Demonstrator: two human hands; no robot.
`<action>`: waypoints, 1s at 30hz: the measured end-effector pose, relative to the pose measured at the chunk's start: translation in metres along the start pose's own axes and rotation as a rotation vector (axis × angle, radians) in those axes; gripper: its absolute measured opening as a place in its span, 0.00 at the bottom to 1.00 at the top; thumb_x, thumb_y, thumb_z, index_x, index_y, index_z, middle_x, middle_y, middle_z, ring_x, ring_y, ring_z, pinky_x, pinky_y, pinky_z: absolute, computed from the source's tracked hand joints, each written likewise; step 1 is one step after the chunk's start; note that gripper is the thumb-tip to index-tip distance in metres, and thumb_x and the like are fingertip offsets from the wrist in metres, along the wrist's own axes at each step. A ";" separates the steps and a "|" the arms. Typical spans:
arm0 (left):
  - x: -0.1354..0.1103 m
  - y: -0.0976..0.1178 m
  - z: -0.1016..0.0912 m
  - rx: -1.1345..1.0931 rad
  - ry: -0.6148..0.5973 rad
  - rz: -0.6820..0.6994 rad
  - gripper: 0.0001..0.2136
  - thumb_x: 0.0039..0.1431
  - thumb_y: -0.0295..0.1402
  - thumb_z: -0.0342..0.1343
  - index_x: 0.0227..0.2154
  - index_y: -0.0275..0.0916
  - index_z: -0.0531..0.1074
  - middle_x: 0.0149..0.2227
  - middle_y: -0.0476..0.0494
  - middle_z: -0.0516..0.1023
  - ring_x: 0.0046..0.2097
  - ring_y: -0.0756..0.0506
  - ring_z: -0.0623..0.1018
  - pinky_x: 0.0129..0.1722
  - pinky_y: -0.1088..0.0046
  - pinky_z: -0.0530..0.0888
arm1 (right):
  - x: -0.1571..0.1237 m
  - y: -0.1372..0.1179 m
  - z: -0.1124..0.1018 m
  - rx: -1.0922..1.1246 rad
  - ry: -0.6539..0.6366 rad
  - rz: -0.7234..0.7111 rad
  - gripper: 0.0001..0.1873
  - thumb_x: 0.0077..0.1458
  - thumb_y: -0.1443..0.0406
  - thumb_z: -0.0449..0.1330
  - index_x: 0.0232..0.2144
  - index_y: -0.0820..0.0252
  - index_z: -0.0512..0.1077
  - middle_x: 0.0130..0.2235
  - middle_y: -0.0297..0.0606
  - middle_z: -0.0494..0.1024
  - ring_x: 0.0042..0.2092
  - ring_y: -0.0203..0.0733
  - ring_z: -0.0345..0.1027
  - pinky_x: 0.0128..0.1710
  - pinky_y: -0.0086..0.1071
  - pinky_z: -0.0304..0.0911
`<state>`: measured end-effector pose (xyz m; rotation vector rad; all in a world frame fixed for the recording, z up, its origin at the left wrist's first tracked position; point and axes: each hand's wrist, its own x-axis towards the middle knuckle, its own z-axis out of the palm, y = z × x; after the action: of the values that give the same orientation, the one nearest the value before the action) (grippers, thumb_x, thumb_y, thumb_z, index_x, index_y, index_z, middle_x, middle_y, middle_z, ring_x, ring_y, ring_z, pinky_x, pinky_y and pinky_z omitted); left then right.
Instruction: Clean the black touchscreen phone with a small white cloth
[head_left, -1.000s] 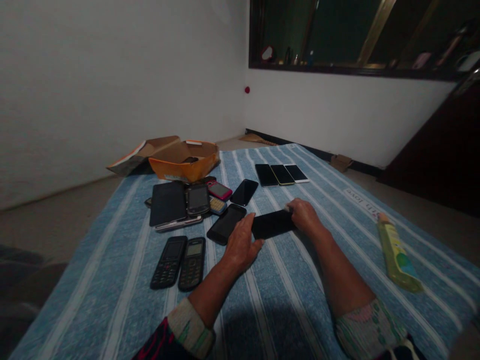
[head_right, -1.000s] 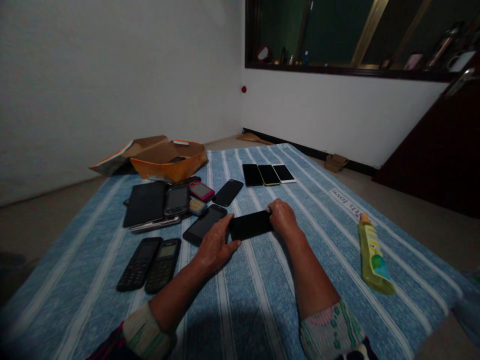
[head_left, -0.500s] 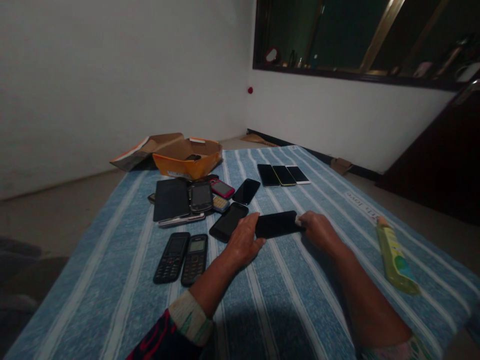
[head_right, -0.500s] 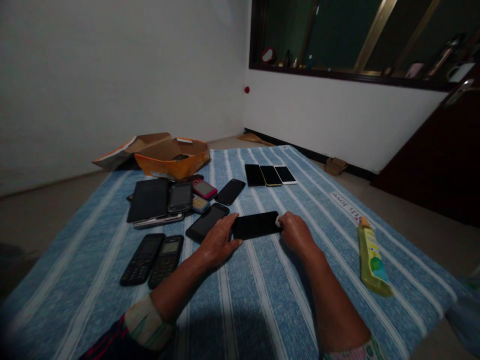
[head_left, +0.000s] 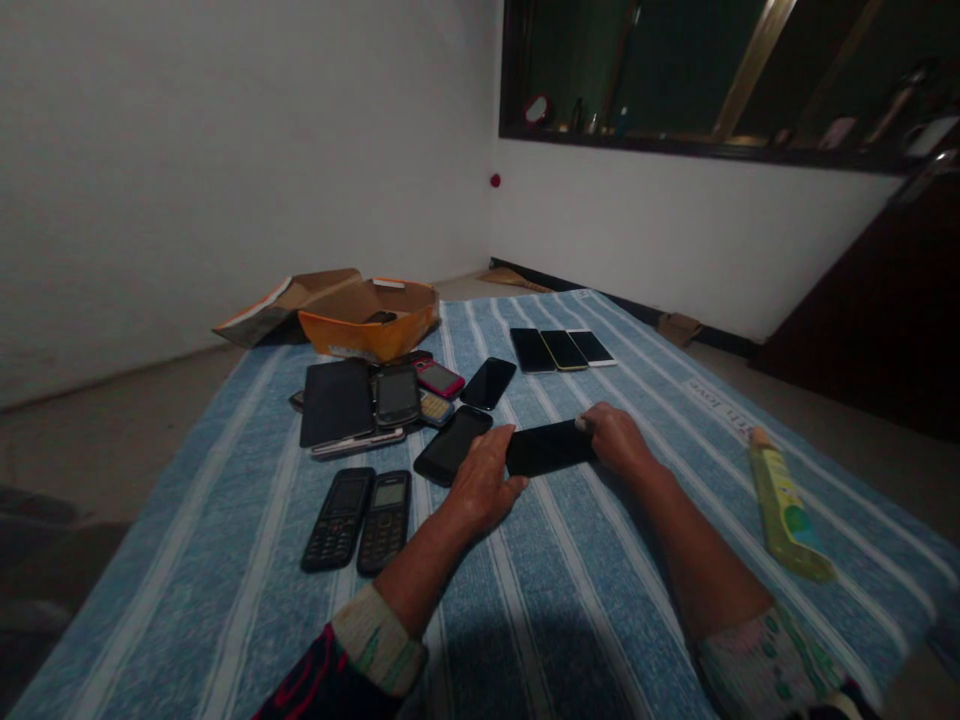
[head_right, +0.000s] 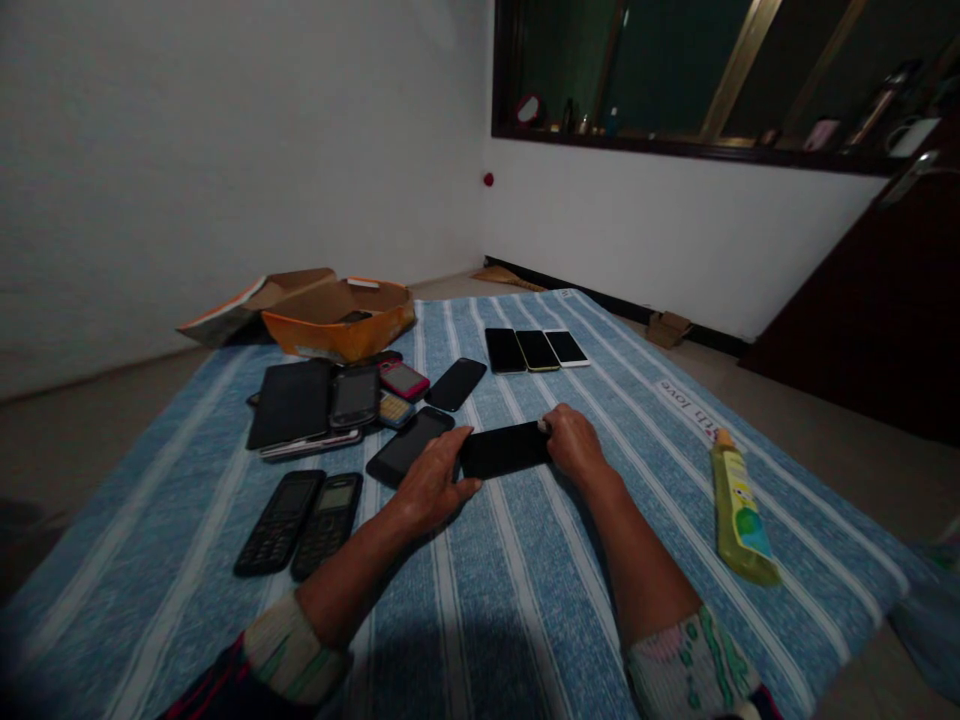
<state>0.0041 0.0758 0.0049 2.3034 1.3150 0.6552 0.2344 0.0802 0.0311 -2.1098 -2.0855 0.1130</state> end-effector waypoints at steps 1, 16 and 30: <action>0.000 0.001 -0.001 0.000 -0.005 -0.002 0.31 0.50 0.28 0.59 0.58 0.34 0.58 0.58 0.33 0.67 0.59 0.34 0.66 0.58 0.53 0.66 | -0.001 0.001 -0.001 -0.008 -0.016 -0.002 0.21 0.48 0.79 0.50 0.39 0.63 0.78 0.42 0.45 0.77 0.44 0.42 0.68 0.40 0.28 0.55; 0.001 0.004 -0.002 -0.001 0.001 0.001 0.29 0.49 0.28 0.59 0.56 0.37 0.60 0.55 0.35 0.69 0.58 0.34 0.68 0.56 0.53 0.68 | -0.049 -0.005 -0.021 -0.085 -0.161 0.017 0.19 0.50 0.79 0.49 0.38 0.65 0.76 0.41 0.47 0.76 0.44 0.44 0.69 0.38 0.30 0.54; 0.001 0.004 -0.001 0.027 0.012 -0.008 0.29 0.50 0.28 0.60 0.56 0.36 0.60 0.55 0.37 0.69 0.56 0.36 0.69 0.56 0.57 0.67 | -0.056 -0.031 -0.011 -0.202 -0.108 0.075 0.17 0.63 0.69 0.47 0.40 0.63 0.76 0.41 0.48 0.74 0.43 0.45 0.69 0.36 0.32 0.56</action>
<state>0.0065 0.0747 0.0077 2.3181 1.3453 0.6540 0.2044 0.0241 0.0435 -2.3489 -2.1604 0.0269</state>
